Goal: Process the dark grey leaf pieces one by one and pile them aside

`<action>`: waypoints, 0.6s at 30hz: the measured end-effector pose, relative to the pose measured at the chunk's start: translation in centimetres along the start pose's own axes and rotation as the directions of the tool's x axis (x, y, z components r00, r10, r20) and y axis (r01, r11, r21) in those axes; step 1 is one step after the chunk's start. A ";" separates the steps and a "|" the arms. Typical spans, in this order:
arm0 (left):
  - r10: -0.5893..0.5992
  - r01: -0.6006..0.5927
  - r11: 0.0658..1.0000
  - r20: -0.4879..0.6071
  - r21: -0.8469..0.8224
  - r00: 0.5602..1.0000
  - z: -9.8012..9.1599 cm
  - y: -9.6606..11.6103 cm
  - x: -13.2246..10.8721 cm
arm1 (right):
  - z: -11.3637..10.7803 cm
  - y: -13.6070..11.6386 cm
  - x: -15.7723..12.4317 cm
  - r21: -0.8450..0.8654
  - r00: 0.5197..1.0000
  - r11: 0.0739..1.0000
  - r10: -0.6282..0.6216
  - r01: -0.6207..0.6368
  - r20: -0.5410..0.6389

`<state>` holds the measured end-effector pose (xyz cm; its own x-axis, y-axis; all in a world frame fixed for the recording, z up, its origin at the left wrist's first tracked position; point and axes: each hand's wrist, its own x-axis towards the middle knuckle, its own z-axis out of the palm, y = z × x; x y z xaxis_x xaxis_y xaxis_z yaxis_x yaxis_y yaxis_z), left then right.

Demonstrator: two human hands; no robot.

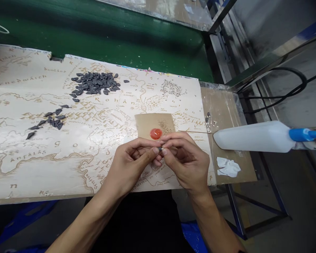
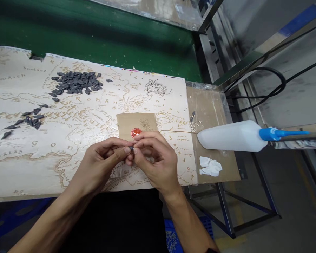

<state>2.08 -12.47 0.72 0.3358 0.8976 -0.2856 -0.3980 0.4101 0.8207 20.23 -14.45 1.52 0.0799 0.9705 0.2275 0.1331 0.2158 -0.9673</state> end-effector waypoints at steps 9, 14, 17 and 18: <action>0.027 -0.027 1.000 -0.011 0.002 1.000 -0.3 -0.1 0.0 | 0.7 -0.5 0.0 -0.003 1.000 1.000 0.002 -0.002 0.001; 0.169 -0.103 0.951 -0.210 0.292 0.963 -3.7 2.3 0.1 | -0.6 -0.6 3.5 -0.160 0.985 0.982 -0.121 0.100 -0.127; 0.351 -0.096 0.822 -0.366 0.561 0.862 -6.2 4.8 0.3 | -2.8 1.9 8.1 -0.399 0.960 0.913 -0.180 0.083 -0.213; 0.386 -0.091 0.787 -0.373 0.610 0.844 -6.9 5.7 0.3 | -3.6 3.0 9.7 -0.465 0.967 0.884 -0.155 0.044 -0.203</action>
<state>-6.00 -8.75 1.85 -0.1885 0.9760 -0.1088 0.1772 0.1427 0.9738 24.96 -4.80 1.19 0.2571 0.8830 0.3928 0.5806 0.1838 -0.7932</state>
